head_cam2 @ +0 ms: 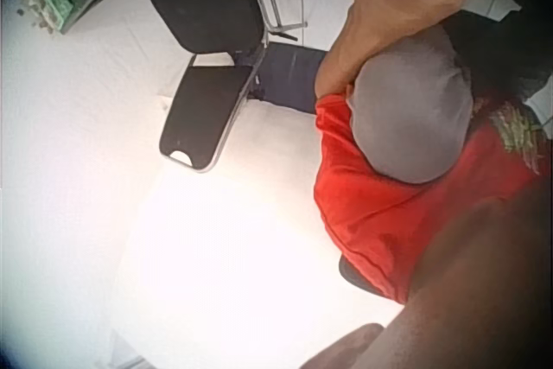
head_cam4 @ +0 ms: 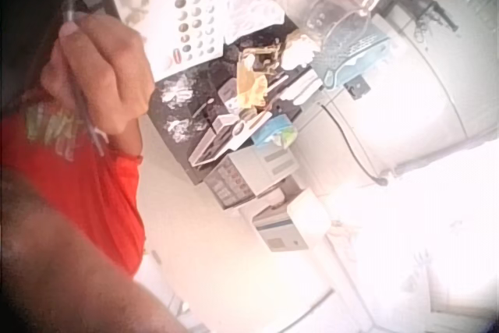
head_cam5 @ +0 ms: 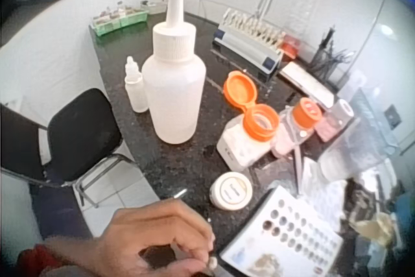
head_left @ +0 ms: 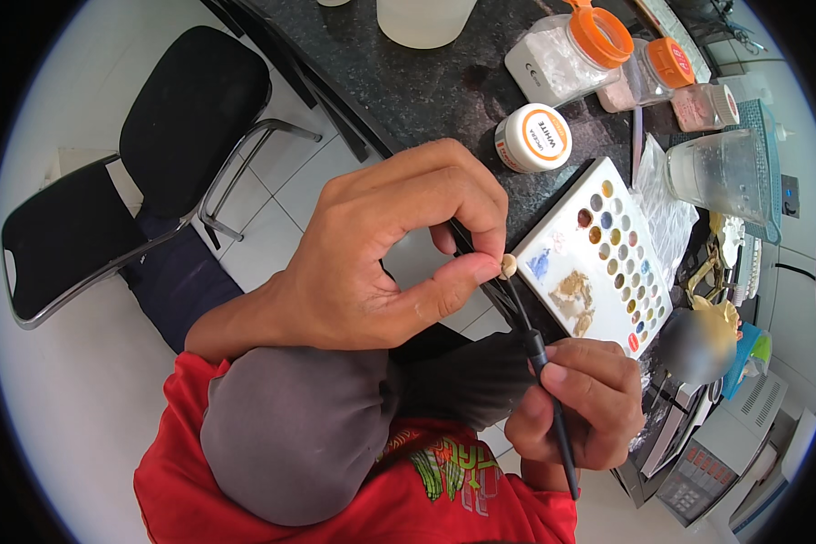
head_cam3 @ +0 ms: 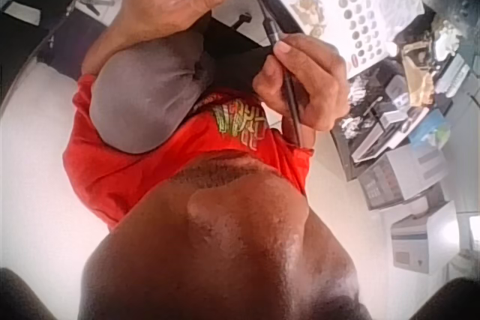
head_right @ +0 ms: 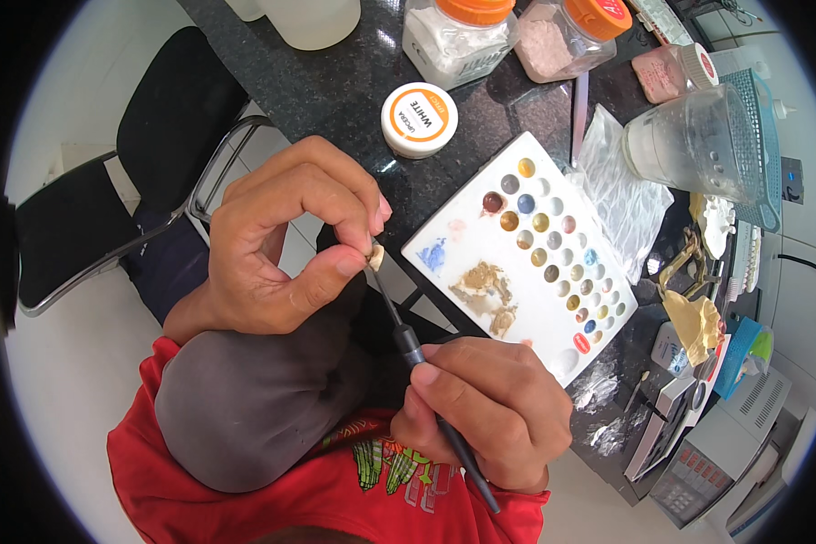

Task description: The person paints the surface of a dental prosthetic piece using a small brush dipped in various pigments on a palette, then picks up a second prosthetic piece to compare them.

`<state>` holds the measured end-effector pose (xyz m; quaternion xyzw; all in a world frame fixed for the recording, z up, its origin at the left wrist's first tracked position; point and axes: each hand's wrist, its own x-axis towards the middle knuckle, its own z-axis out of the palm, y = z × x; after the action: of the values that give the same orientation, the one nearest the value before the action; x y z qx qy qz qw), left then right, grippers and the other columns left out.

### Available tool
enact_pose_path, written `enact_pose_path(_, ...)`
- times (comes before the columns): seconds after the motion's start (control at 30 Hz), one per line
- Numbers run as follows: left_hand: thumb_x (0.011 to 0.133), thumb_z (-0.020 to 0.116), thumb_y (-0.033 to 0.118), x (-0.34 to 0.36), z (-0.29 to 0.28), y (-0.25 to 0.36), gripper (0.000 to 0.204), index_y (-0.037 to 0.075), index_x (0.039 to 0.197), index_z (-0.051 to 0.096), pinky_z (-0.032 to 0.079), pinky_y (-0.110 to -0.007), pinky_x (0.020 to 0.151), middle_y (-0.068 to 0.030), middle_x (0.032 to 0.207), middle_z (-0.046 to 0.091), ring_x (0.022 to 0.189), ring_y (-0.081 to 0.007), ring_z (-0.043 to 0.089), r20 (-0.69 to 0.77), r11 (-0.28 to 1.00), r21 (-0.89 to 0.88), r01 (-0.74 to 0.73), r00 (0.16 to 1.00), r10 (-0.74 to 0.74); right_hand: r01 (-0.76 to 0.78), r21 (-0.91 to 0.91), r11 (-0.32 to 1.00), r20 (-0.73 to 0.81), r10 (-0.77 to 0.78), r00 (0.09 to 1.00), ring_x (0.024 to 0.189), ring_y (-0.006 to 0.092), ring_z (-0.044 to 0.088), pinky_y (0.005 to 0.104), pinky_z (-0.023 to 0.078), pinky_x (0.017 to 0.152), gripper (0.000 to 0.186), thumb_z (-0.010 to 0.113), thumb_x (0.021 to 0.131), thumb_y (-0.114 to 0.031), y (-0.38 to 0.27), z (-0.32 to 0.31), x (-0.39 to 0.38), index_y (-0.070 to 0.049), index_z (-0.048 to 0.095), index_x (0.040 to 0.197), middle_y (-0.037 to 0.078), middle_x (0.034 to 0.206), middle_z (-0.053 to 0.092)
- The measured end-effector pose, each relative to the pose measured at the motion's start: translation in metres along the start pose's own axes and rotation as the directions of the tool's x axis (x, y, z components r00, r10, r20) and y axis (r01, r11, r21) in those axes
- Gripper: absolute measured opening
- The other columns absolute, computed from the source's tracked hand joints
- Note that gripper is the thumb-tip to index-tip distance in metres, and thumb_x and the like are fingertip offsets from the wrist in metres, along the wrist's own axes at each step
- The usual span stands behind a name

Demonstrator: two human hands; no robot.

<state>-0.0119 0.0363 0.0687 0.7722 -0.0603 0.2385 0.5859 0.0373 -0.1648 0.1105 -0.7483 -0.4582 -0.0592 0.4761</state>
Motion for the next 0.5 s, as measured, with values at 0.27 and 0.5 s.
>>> enact_pose_path(0.27, 0.080, 0.068, 0.016, 0.0002, -0.0011, 0.0007, 0.016, 0.003, 0.077, 0.058, 0.049, -0.027, 0.067, -0.0117, 0.083, 0.060, 0.073, -0.0167, 0.060, 0.010, 1.000, 0.010, 0.003, 1.000, -0.003, -0.022, 0.008, 1.000, -0.018, 0.023, 1.000, 0.061, 0.0202, 0.065, 0.0263, 0.050, 0.050, 0.023, 0.073, 0.068, 0.000, -0.0009, -0.0009, 0.0011, -0.003, 0.061, 0.087, 0.010, 0.076, 0.063)
enact_pose_path(0.5, 0.082, 0.067, 0.015, -0.0003, -0.0007, 0.0005, 0.016, 0.003, 0.078, 0.058, 0.049, -0.027, 0.068, -0.0119, 0.083, 0.059, 0.073, -0.0169, 0.060, 0.014, 1.000, 0.003, 0.004, 1.000, -0.004, -0.031, 0.027, 0.999, -0.026, 0.032, 0.999, 0.060, 0.0202, 0.065, 0.0260, 0.050, 0.049, 0.023, 0.071, 0.067, 0.001, 0.0004, -0.0005, -0.0001, -0.003, 0.061, 0.087, 0.010, 0.075, 0.063)
